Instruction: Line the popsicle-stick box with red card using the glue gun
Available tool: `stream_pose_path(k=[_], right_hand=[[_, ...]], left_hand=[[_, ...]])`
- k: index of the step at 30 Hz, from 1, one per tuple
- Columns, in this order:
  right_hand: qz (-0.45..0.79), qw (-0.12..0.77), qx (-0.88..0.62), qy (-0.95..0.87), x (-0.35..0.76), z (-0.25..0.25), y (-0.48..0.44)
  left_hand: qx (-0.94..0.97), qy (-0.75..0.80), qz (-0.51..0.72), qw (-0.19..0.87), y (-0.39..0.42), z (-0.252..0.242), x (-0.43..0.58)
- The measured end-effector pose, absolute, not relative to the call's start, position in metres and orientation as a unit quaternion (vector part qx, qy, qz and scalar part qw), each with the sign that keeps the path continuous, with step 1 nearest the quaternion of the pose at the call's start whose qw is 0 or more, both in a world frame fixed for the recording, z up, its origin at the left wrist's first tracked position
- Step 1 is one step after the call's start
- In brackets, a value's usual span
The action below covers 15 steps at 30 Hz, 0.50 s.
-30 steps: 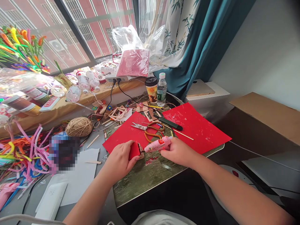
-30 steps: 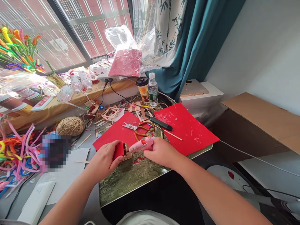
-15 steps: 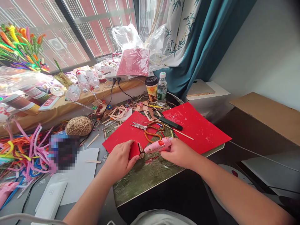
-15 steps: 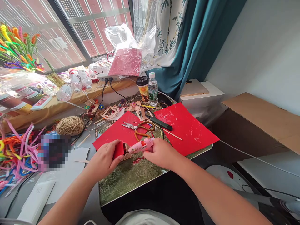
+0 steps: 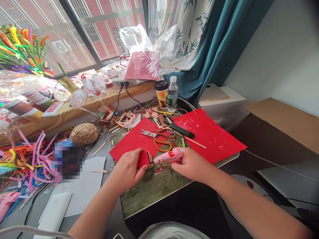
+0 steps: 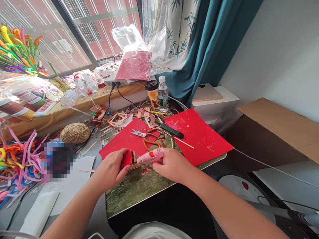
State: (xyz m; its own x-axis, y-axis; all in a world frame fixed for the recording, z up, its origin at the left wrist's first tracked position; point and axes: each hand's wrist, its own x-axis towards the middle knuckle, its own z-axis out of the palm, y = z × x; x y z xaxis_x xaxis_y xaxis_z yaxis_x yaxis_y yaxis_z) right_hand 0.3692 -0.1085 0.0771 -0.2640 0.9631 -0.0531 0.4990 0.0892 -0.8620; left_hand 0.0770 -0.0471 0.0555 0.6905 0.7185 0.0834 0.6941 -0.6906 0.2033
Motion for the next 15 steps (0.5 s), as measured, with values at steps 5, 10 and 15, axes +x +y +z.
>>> stream_pose_path(k=[5, 10, 15], right_hand=[[0.445, 0.296, -0.516, -0.669, 0.3704, 0.0780, -0.1094], [0.450, 0.295, -0.516, -0.667, 0.3712, 0.0758, -0.1071], [0.438, 0.290, -0.524, -0.670, 0.3704, 0.0727, -0.1079]], left_hand=[[0.915, 0.387, 0.078, 0.082, -0.0472, 0.0546, 0.0765], [0.915, 0.388, 0.076, 0.082, -0.0477, 0.0549, 0.0766], [0.916, 0.386, 0.081, 0.076, -0.0474, 0.0560, 0.0772]])
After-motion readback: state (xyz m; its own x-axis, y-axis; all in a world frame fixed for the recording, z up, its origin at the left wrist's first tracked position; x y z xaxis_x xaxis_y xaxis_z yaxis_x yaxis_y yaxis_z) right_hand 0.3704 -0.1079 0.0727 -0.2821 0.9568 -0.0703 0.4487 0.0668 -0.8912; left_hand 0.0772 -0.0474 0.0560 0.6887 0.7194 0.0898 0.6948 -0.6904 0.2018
